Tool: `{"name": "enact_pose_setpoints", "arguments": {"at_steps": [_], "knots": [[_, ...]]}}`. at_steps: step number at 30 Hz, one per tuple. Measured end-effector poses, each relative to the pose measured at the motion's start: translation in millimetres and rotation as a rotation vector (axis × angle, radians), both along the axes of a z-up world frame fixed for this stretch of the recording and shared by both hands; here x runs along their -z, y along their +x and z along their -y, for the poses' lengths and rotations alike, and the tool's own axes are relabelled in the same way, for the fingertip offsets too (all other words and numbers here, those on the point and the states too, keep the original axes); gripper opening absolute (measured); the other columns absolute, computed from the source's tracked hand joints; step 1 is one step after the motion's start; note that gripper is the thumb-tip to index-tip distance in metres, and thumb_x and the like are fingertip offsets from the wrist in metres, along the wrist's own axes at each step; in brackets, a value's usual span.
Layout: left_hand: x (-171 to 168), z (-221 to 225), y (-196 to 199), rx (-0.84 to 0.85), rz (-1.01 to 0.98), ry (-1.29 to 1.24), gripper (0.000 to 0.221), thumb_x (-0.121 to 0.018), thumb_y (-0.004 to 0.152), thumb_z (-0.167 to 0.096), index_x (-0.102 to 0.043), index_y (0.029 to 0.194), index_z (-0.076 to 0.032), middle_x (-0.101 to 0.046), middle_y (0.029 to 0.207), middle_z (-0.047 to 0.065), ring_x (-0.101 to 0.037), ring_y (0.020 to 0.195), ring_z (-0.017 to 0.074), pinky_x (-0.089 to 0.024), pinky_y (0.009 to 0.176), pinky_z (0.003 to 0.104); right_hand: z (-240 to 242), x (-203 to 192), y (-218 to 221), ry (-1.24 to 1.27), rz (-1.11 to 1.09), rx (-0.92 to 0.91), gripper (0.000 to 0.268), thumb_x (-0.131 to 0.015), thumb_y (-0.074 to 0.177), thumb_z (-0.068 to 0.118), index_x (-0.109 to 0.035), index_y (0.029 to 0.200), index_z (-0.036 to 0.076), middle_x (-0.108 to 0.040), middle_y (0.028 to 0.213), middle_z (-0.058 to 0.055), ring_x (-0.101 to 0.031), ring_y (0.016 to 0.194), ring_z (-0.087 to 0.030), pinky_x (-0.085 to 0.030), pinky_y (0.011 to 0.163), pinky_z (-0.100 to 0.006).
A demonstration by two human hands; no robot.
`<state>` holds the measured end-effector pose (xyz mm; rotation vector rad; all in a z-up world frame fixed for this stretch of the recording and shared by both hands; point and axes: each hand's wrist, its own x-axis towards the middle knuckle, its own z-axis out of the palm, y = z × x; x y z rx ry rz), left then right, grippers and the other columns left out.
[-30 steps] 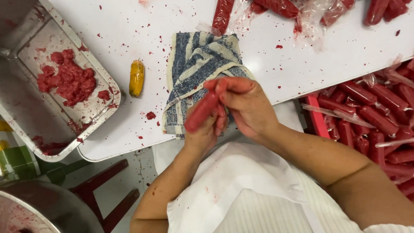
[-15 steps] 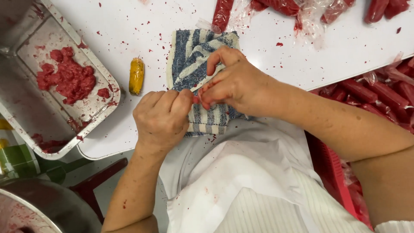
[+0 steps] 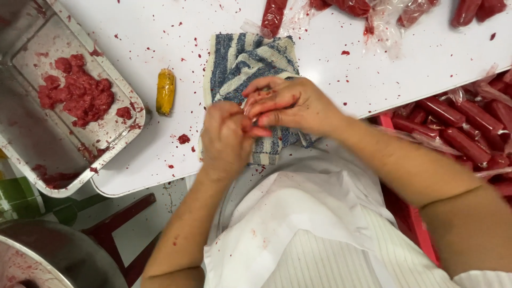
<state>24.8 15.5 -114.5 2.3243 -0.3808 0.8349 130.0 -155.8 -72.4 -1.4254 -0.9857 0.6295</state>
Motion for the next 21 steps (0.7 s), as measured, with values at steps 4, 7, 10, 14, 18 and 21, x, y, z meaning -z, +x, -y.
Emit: {"name": "enact_pose_setpoints", "arguments": {"at_steps": [4, 7, 10, 14, 18, 21], "knots": [[7.6, 25.4, -22.9, -0.087, -0.068, -0.047, 0.049, -0.074, 0.089, -0.038, -0.06, 0.119, -0.002, -0.055, 0.12, 0.019, -0.059, 0.109, 0.0376, -0.054, 0.09, 0.044, -18.3, 27.9, -29.8, 0.336, -0.289, 0.443, 0.018, -0.075, 0.09, -0.001, -0.073, 0.107, -0.001, -0.075, 0.104, -0.017, -0.07, 0.1, -0.023, -0.059, 0.091, -0.037], [-4.4, 25.5, -17.3, -0.053, -0.217, -0.479, 0.06, -0.073, 0.092, -0.034, -0.05, 0.137, -0.002, -0.053, 0.12, 0.015, -0.056, 0.103, 0.0272, -0.053, 0.087, 0.037, -25.4, 30.6, -35.0, 0.419, -0.303, 0.51, 0.036, -0.079, 0.087, -0.002, -0.059, 0.116, 0.0, -0.075, 0.099, -0.015, -0.072, 0.092, -0.017, -0.062, 0.086, -0.03], [-16.2, 17.5, 3.6, -0.03, -0.093, -0.676, 0.035, -0.068, 0.098, -0.025, -0.058, 0.123, -0.002, -0.05, 0.113, 0.012, -0.055, 0.09, 0.0188, -0.05, 0.079, 0.029, -23.4, 44.2, -36.7, 0.4, -0.221, 0.464, 0.046, -0.078, 0.087, 0.0, -0.048, 0.121, 0.003, -0.073, 0.102, -0.014, -0.073, 0.094, -0.019, -0.061, 0.091, -0.032], [-24.8, 4.3, 16.8, 0.129, -0.001, -0.604, 0.016, -0.072, 0.093, -0.017, -0.077, 0.087, -0.002, -0.06, 0.107, 0.015, -0.065, 0.094, 0.0276, -0.052, 0.088, 0.033, -19.2, 54.8, -30.9, 0.076, 0.425, 0.547, 0.044, -0.062, 0.098, 0.043, -0.07, 0.122, 0.007, -0.072, 0.113, -0.017, -0.07, 0.107, -0.036, -0.058, 0.092, -0.048], [-48.4, -4.4, 8.4, 0.256, -0.154, -0.554, 0.022, -0.064, 0.093, -0.023, -0.079, 0.082, -0.013, -0.069, 0.081, 0.004, -0.071, 0.073, 0.023, -0.057, 0.074, 0.031, -18.0, 38.2, -25.8, 0.202, 0.527, 0.308, 0.059, -0.04, 0.106, 0.045, -0.064, 0.12, -0.006, -0.069, 0.112, -0.025, -0.067, 0.102, -0.045, -0.056, 0.089, -0.055], [-16.7, -36.3, 22.0, 0.025, 0.14, 0.133, 0.017, -0.066, 0.089, -0.014, -0.077, 0.075, -0.017, -0.066, 0.071, 0.003, -0.063, 0.058, 0.0199, -0.054, 0.059, 0.033, -20.6, 20.4, -32.1, 0.203, 0.336, 0.183, 0.023, -0.059, 0.101, 0.018, -0.072, 0.101, -0.002, -0.072, 0.096, -0.017, -0.071, 0.088, -0.039, -0.058, 0.081, -0.049]]}}
